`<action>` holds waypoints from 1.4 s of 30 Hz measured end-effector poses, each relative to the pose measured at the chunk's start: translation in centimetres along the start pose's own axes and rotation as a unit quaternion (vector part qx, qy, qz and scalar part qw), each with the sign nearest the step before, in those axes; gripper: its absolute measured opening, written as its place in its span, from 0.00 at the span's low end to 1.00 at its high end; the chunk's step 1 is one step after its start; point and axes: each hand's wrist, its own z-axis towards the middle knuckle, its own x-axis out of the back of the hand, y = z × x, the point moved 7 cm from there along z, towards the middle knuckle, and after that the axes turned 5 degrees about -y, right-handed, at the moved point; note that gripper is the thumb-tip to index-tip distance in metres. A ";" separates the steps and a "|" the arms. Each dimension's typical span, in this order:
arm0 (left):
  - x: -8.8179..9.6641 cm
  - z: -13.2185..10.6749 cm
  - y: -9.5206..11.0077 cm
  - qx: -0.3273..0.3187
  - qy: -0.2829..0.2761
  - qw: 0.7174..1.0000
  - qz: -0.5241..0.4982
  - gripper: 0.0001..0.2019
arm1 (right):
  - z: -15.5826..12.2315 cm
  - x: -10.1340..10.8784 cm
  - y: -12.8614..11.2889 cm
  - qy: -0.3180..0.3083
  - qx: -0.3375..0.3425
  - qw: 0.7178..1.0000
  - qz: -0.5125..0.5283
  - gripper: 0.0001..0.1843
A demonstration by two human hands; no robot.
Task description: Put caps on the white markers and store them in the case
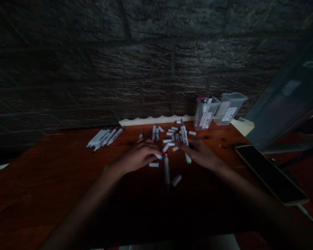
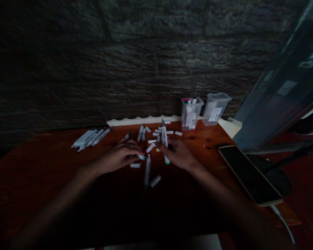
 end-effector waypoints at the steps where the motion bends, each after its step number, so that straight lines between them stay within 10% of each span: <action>1: -0.2 0.0 0.0 0.004 0.002 1.000 0.010 0.13 | 0.0 0.0 0.0 0.001 0.004 1.000 0.002 0.21; 10: 2.2 -0.1 -0.7 0.080 0.203 0.961 -0.167 0.15 | -0.5 0.0 -1.6 0.012 0.041 0.999 0.030 0.17; 18: 0.5 0.2 -2.3 0.158 0.294 0.775 -0.537 0.12 | -1.3 1.2 -2.3 0.142 0.129 0.977 0.092 0.28; 23: -0.2 0.4 -2.0 0.141 0.287 0.712 -0.625 0.13 | -1.8 0.6 -4.1 0.014 0.179 0.960 0.215 0.33; 32: -0.8 0.5 -1.2 0.159 0.267 0.708 -0.634 0.11 | -2.7 2.2 -4.6 0.192 0.180 0.960 0.096 0.12; 42: -0.8 0.6 -0.3 0.165 0.262 0.705 -0.638 0.08 | -3.0 0.9 -5.0 0.163 0.250 0.954 -0.014 0.06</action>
